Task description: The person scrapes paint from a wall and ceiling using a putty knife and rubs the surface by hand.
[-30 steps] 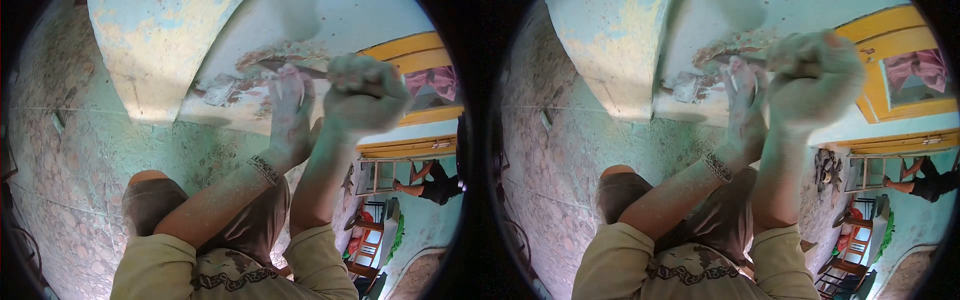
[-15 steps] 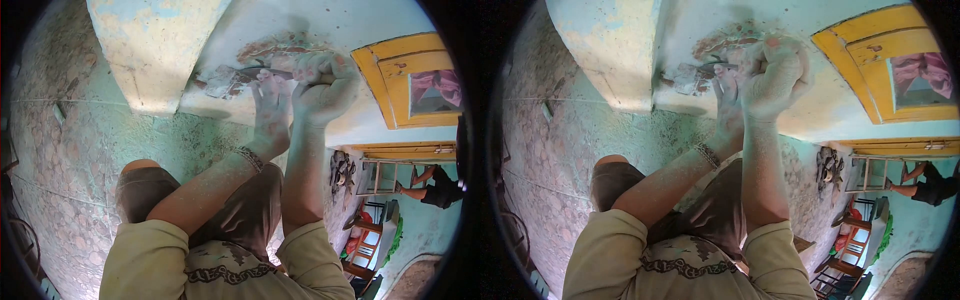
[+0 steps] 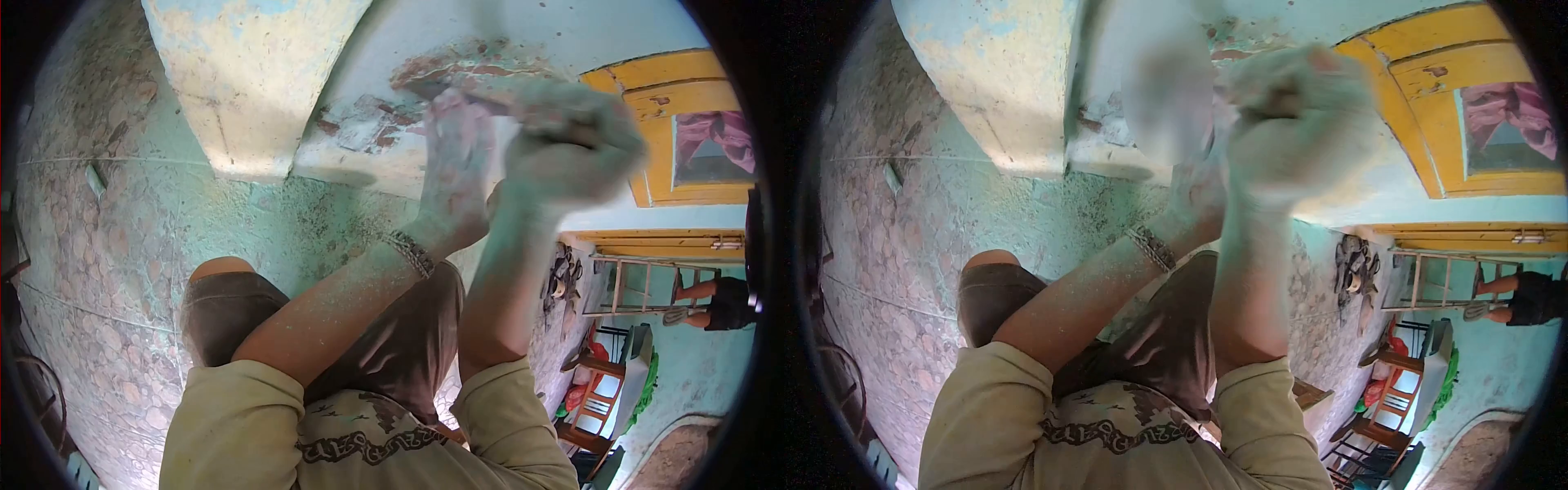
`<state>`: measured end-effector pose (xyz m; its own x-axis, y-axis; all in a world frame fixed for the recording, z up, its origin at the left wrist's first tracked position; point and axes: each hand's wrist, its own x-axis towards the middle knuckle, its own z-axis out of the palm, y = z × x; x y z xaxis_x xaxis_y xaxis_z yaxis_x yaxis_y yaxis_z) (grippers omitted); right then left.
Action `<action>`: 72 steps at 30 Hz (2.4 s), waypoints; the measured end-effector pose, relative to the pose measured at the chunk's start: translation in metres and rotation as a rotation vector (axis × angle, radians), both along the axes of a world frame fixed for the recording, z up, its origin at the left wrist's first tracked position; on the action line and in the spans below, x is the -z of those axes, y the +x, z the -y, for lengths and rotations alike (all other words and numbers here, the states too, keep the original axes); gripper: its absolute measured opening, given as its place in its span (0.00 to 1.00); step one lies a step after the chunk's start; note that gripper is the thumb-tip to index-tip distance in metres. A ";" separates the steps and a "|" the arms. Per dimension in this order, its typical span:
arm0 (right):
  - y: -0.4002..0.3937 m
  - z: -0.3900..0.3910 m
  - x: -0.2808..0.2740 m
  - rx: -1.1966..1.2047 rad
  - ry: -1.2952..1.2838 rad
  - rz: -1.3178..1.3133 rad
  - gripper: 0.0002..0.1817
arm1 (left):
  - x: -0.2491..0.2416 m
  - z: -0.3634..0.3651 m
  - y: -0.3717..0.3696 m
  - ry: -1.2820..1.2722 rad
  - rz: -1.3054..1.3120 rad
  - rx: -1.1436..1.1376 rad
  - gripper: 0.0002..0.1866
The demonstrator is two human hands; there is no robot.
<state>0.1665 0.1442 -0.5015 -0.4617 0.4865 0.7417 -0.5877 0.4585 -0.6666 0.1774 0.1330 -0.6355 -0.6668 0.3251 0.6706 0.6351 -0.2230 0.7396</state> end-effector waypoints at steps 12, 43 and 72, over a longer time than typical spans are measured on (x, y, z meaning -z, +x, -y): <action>-0.013 0.013 -0.007 -0.153 -0.142 -0.029 0.13 | -0.012 0.012 -0.013 -0.018 -0.026 -0.004 0.47; -0.025 0.022 0.017 0.014 -0.074 0.041 0.12 | 0.014 0.004 -0.010 0.134 0.043 -0.045 0.43; -0.026 0.008 0.045 0.038 -0.202 0.060 0.14 | 0.019 0.018 -0.001 0.030 0.196 0.183 0.41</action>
<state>0.1404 0.1357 -0.5467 -0.4804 0.6408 0.5988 -0.5289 0.3329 -0.7807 0.1765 0.1154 -0.6545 -0.7172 0.4339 0.5453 0.4272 -0.3444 0.8360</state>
